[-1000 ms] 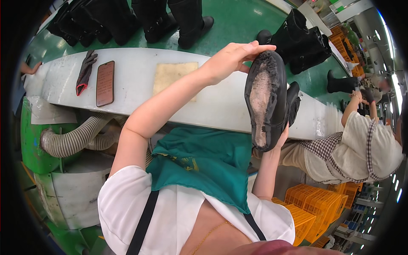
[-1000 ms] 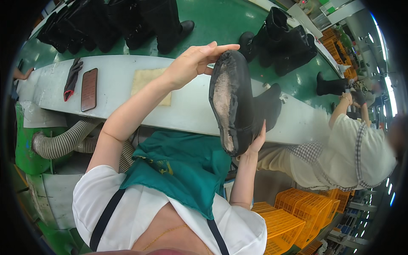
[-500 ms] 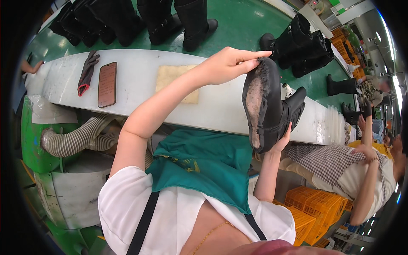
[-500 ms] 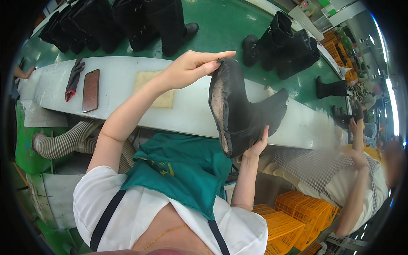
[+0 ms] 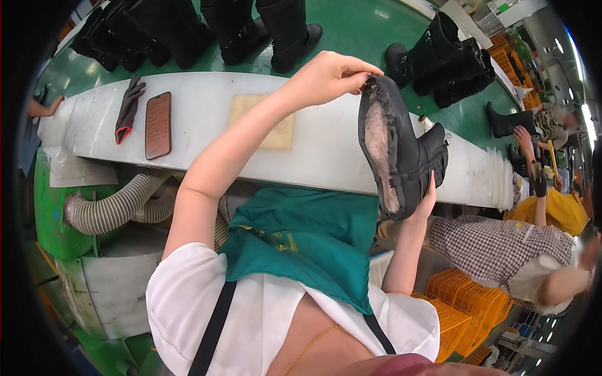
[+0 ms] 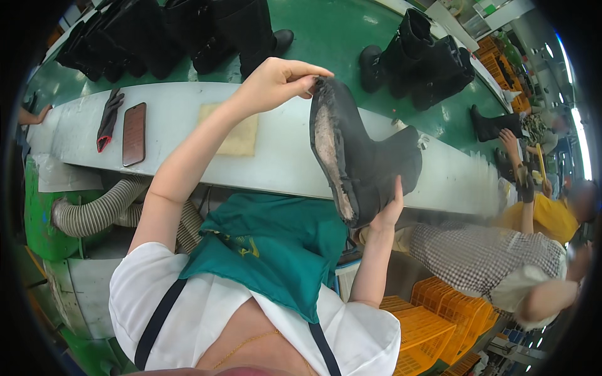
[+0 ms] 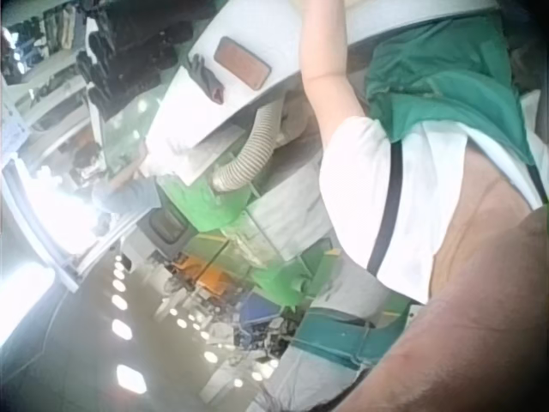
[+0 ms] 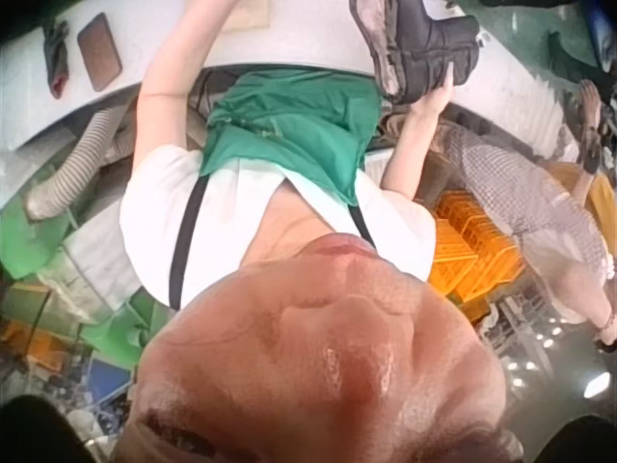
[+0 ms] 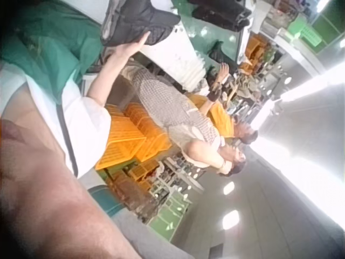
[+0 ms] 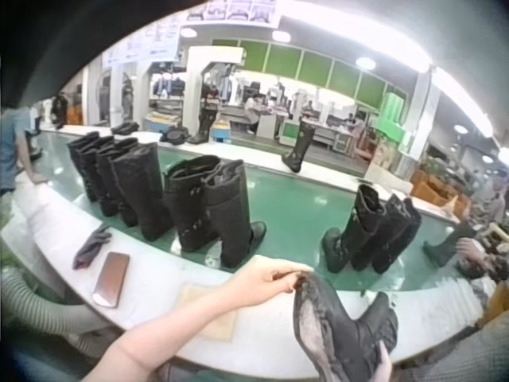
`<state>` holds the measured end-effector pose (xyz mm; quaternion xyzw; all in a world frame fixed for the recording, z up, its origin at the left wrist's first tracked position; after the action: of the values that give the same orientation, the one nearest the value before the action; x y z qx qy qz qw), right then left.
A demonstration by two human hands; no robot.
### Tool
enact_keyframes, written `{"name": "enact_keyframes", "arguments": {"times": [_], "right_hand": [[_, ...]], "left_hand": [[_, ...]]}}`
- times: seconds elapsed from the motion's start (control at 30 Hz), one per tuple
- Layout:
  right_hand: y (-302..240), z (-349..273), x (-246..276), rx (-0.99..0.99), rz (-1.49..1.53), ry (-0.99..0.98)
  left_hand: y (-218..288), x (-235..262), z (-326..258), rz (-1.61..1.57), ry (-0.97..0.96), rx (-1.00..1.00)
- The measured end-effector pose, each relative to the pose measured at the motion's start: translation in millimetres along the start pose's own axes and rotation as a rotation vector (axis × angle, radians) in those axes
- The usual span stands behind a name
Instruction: The person picks up black boots from a green conveyor belt one by one, turns them over to inspect the soles, and wipes the exterior with a cloth. The person handles multiple boots sequentially, checking the interior and exterior surfaces before placing them back on the belt.
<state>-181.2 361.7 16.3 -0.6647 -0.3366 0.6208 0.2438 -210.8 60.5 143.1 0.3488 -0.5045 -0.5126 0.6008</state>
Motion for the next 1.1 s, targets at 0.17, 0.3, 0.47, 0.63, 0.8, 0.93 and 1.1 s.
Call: {"name": "enact_keyframes", "arguments": {"times": [0.17, 0.3, 0.47, 0.63, 0.8, 0.93, 1.1], "right_hand": [[-3, -3, 3, -0.067, 0.117, -0.048], [-6, -8, 4, -0.053, 0.143, -0.095], [-11, -16, -4, -0.065, 0.136, -0.141], [-10, -26, -19, -0.108, 0.226, -0.235], [-10, -28, -16, -0.123, 0.214, -0.158], [-9, -30, -19, -0.157, 0.273, -0.253], [-8, -28, -17, -0.161, 0.287, -0.262]], "left_hand": [[16, 0, -5, -0.062, -0.023, 0.044], [20, -3, -8, -0.172, -0.045, 0.050], [17, -5, -13, -0.219, -0.031, 0.076], [5, -7, -12, -0.360, -0.004, 0.088], [-9, -11, 0, -0.321, 0.095, 0.115], [-37, -17, 16, -0.494, 0.144, 0.160], [-51, -29, 26, -0.606, 0.141, 0.195]]}}
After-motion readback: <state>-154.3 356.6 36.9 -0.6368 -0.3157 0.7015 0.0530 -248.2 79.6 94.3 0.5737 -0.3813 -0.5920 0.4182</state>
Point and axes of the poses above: each hand's wrist, its own z-axis towards the middle knuckle, its own x-axis out of the back of the hand, y = z × x, the point moved 8 cm from there along z, towards the middle knuckle, and after that the axes turned 9 degrees about x, right-handed, at the moved point
